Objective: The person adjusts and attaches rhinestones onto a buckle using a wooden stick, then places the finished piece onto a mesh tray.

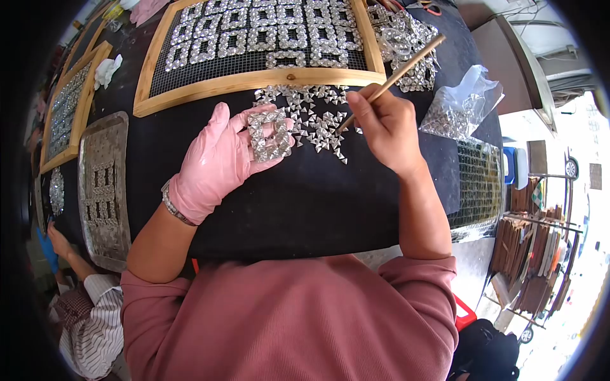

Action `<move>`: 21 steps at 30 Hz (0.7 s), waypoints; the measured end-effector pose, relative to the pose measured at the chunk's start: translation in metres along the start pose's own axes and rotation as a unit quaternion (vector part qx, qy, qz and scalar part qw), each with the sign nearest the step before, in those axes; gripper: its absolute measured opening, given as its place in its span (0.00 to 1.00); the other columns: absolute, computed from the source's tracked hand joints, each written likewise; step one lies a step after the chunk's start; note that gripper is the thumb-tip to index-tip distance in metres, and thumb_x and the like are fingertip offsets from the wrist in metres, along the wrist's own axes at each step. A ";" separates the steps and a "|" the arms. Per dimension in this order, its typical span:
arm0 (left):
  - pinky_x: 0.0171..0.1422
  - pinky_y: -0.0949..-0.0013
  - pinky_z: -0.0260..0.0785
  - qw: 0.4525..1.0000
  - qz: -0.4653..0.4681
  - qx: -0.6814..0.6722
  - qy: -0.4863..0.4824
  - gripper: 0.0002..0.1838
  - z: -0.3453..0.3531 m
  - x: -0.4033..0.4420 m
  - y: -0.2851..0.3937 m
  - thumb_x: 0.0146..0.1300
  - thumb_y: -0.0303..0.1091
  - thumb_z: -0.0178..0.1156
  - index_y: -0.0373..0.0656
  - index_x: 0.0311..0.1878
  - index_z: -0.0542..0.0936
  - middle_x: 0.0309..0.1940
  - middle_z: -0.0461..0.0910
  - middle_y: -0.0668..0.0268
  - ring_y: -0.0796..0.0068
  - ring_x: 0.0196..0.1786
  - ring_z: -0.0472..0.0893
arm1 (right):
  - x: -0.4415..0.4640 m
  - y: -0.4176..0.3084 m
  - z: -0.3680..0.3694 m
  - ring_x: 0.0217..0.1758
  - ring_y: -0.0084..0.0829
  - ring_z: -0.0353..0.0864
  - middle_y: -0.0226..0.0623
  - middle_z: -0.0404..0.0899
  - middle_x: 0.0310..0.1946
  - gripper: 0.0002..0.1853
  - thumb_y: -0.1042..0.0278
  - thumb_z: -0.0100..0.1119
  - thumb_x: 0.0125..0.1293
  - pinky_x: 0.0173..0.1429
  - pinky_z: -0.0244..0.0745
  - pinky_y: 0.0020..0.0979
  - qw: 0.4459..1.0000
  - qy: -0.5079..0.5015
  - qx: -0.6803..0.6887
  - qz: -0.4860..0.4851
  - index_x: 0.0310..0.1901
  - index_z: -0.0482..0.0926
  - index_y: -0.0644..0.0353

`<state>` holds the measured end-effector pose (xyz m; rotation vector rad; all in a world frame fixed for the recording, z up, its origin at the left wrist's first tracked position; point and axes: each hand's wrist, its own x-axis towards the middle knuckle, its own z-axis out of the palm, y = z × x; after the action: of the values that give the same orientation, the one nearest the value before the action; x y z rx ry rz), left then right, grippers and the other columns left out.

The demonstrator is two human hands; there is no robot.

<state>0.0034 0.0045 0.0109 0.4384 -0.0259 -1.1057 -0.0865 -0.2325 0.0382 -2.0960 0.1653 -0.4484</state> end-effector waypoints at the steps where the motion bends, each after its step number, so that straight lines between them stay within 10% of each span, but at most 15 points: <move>1: 0.68 0.50 0.57 1.000 -0.001 0.002 0.001 0.33 0.000 0.000 0.000 0.71 0.55 0.31 0.32 0.61 0.60 0.56 0.67 0.43 0.49 0.61 0.68 | 0.000 0.000 0.003 0.17 0.14 0.68 0.26 0.71 0.13 0.12 0.67 0.54 0.67 0.21 0.63 0.21 1.000 -0.009 0.000 -0.005 0.28 0.75 0.65; 21: 0.66 0.54 0.60 0.999 -0.005 0.047 0.002 0.35 0.002 -0.001 -0.002 0.70 0.57 0.30 0.32 0.63 0.58 0.57 0.68 0.47 0.59 0.63 0.68 | -0.001 -0.009 0.009 0.17 0.13 0.68 0.26 0.72 0.15 0.11 0.69 0.54 0.67 0.22 0.63 0.19 1.000 0.016 0.009 -0.014 0.28 0.75 0.65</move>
<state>0.0007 0.0034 0.0120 0.5259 -0.0725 -1.1168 -0.0841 -0.2204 0.0408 -2.0760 0.1512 -0.4988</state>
